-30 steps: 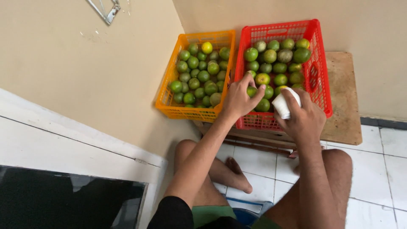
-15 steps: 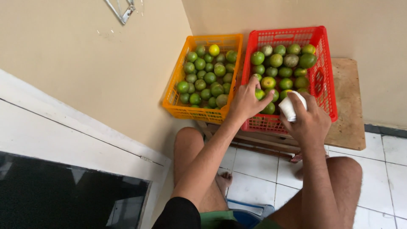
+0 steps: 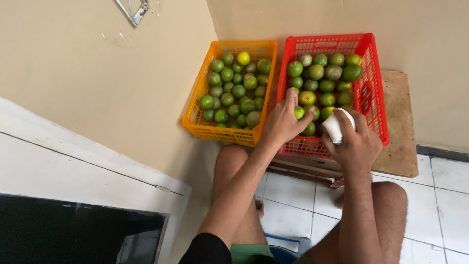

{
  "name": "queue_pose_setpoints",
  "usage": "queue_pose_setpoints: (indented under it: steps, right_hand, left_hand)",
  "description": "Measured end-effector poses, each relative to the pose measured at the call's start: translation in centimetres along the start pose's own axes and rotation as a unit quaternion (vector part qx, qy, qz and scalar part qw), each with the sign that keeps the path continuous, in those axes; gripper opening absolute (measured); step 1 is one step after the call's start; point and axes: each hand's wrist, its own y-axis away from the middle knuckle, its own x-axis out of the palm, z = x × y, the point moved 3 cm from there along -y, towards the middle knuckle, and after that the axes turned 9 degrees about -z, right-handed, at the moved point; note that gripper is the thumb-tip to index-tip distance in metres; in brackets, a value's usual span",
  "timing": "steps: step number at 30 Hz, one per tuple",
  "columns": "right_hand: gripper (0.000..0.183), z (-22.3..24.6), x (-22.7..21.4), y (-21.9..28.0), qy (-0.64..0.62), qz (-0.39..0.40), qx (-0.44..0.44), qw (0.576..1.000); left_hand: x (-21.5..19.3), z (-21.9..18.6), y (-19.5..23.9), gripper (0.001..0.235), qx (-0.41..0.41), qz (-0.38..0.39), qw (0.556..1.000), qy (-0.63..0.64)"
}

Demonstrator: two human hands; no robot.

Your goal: The person sits on a small stool and wipes green limes with a white cloth. They pick limes from a yellow basket, wipe them, and place them into a red basket. The process is repeated for multiple limes.

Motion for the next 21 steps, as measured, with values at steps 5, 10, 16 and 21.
queue_pose_setpoints:
  steps: [5,10,16,21]
  right_hand:
    - [0.051,-0.1,-0.2,-0.1,-0.019,0.01,-0.002,1.0]
    - [0.052,-0.2,0.1,0.1,-0.01,0.016,-0.01,1.0]
    - [0.042,1.0,-0.8,-1.2,0.04,0.048,-0.017,0.998]
    - [0.042,0.9,-0.5,-1.0,0.053,0.045,-0.02,0.997]
  left_hand:
    - [1.1,1.4,0.2,0.042,0.014,-0.017,1.0,-0.005]
    - [1.3,1.5,0.4,0.042,0.013,-0.033,0.999,-0.027]
    - [0.6,0.7,0.4,0.038,0.011,-0.016,0.999,-0.033]
    - [0.4,0.8,0.6,0.041,-0.001,-0.035,0.999,-0.029]
